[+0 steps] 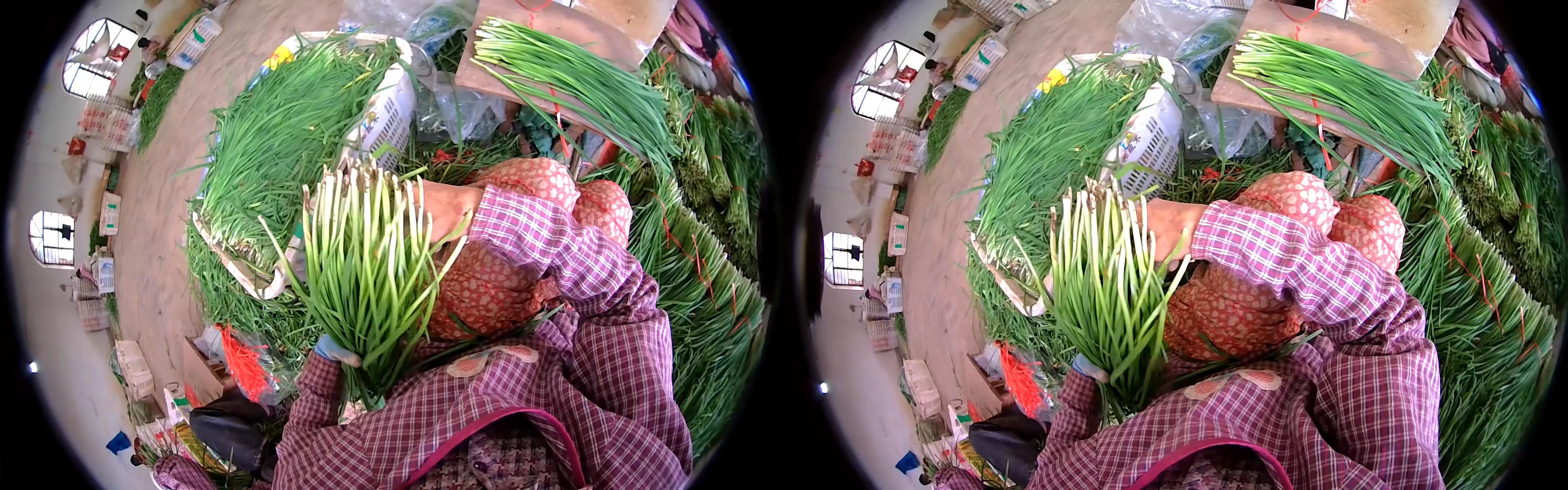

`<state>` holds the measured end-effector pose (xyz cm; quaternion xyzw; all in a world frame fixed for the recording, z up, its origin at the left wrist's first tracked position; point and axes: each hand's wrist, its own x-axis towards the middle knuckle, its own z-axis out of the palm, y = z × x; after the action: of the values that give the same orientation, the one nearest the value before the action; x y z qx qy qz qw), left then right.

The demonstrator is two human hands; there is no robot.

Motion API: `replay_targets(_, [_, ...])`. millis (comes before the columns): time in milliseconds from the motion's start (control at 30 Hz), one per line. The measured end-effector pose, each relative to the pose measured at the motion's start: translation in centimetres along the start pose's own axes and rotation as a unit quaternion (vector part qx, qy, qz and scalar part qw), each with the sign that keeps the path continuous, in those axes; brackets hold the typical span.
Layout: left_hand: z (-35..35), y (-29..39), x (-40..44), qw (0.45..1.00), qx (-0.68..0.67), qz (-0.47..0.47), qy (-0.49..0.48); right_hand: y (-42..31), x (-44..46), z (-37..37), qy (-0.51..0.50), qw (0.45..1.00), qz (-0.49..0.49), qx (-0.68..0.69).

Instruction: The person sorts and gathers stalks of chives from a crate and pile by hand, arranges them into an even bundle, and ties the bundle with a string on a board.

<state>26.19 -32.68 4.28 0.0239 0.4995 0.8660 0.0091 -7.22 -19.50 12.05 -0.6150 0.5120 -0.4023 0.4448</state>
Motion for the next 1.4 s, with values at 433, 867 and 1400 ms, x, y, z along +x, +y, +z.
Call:
replay_targets(433, [-0.4, 0.5, -1.7, 0.999, 0.046, -0.003, 0.008, -2.6, -5.3, -11.6, 0.388, 0.910, 0.129, -0.066])
replay_targets(867, [-1.2, 3.6, -1.0, 0.985, 0.150, -0.078, 0.032, -1.7, -0.5, -6.3, -0.047, 0.985, 0.131, 0.102])
replay_targets(1400, [6.2, 2.1, 4.4, 0.708, 0.662, -0.149, 0.197, -4.9, -6.0, -10.5, 0.298, 0.794, 0.087, -0.522])
